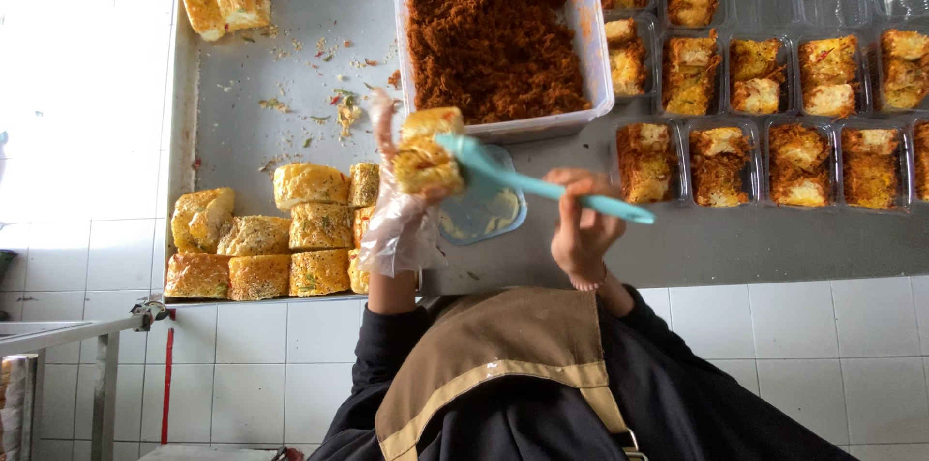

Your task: The person prepares pieces of bread by applying a creamy substance with a blue spatula and then coating them in meat floss from a container.

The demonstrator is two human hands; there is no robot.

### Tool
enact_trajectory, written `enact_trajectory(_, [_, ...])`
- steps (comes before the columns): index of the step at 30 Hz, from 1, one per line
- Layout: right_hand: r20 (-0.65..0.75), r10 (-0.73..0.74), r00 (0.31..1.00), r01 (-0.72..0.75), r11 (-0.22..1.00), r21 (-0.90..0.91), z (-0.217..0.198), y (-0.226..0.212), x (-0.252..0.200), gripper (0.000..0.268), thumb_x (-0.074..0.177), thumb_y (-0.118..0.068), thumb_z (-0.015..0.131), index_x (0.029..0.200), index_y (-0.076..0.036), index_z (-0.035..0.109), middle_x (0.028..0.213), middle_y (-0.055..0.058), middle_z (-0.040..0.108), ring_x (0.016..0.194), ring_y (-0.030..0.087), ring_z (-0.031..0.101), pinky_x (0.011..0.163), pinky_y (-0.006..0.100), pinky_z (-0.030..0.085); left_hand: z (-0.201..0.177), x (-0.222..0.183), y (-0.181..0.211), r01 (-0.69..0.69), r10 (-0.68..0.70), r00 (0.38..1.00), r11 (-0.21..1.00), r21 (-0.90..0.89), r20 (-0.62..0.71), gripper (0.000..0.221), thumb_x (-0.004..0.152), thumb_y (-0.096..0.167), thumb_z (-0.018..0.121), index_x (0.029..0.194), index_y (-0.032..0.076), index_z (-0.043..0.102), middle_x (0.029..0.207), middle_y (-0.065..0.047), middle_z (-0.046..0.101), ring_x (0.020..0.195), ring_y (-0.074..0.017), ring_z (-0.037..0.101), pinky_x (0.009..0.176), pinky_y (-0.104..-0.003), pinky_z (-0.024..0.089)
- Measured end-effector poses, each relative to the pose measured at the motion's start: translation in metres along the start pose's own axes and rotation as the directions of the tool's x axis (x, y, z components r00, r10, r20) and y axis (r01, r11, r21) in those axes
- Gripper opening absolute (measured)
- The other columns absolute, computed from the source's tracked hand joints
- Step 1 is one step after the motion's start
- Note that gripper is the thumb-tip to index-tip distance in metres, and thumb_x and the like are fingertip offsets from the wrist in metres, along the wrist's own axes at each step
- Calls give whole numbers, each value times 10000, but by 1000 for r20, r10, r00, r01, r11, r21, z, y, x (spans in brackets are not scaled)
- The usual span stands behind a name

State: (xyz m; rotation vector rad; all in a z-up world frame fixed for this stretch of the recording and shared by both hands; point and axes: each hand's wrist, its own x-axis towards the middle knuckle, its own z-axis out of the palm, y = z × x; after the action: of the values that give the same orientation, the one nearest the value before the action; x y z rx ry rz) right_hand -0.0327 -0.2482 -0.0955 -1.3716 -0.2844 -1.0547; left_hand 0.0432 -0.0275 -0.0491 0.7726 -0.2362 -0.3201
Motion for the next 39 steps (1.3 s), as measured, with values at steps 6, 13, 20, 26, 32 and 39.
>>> enact_trajectory(6, [-32, 330, 943, -295, 878, 378, 1, -5, -1, 100, 1077, -47, 591, 1173, -26, 608, 1085, 134, 676, 996, 244, 703, 893, 425, 631, -3, -19, 5, -48, 45, 995, 998, -40, -85, 985, 752, 243, 879, 1552, 172, 310, 1367, -169, 562, 1163, -255, 612, 929, -356, 588])
enact_trajectory(13, [-63, 277, 959, -269, 957, 104, 1, -8, 9, 105, 1077, -100, 567, 1139, -16, 567, 1067, 129, 668, 978, 221, 704, 842, 401, 669, -14, -5, -5, 117, -145, 955, 986, -120, -260, 1135, 706, 215, 939, 1612, 256, 257, 1332, -146, 573, 1110, -219, 600, 850, -325, 582])
enact_trajectory(20, [181, 259, 949, -230, 959, -166, -9, 3, 6, 113, 1055, -96, 600, 1094, 8, 618, 1023, 153, 662, 857, 204, 694, 723, 338, 650, -27, -11, 7, -314, 348, 936, 757, 573, 53, 1253, 690, 326, 943, 1649, 291, 137, 1534, -162, 419, 1362, -293, 524, 1160, -459, 511])
enact_trajectory(26, [230, 424, 876, -121, 655, -746, 5, 57, -14, 128, 1002, -110, 626, 985, 13, 657, 766, 77, 693, 508, 153, 604, 451, 287, 473, -7, -24, 20, -140, 165, 975, 976, 166, -148, 1394, 588, 372, 1024, 1649, 242, 130, 1491, -160, 469, 1322, -324, 543, 1070, -468, 541])
enact_trajectory(32, [116, 332, 936, -233, 832, -504, -13, 35, 16, 96, 1040, -88, 580, 1027, -5, 626, 842, 80, 679, 668, 146, 704, 550, 248, 613, -1, -21, 21, -187, 196, 967, 980, 67, -163, 1441, 532, 399, 1033, 1645, 168, 148, 1550, -141, 436, 1415, -317, 499, 1188, -483, 481])
enact_trajectory(39, [-53, 439, 897, -434, 897, 86, 3, -30, 44, 99, 1045, -60, 578, 1123, 1, 580, 1032, 119, 671, 937, 205, 704, 806, 383, 689, 12, -22, 14, -130, 141, 980, 988, 89, -142, 1400, 559, 407, 1012, 1658, 116, 196, 1544, -145, 455, 1411, -320, 507, 1227, -481, 458])
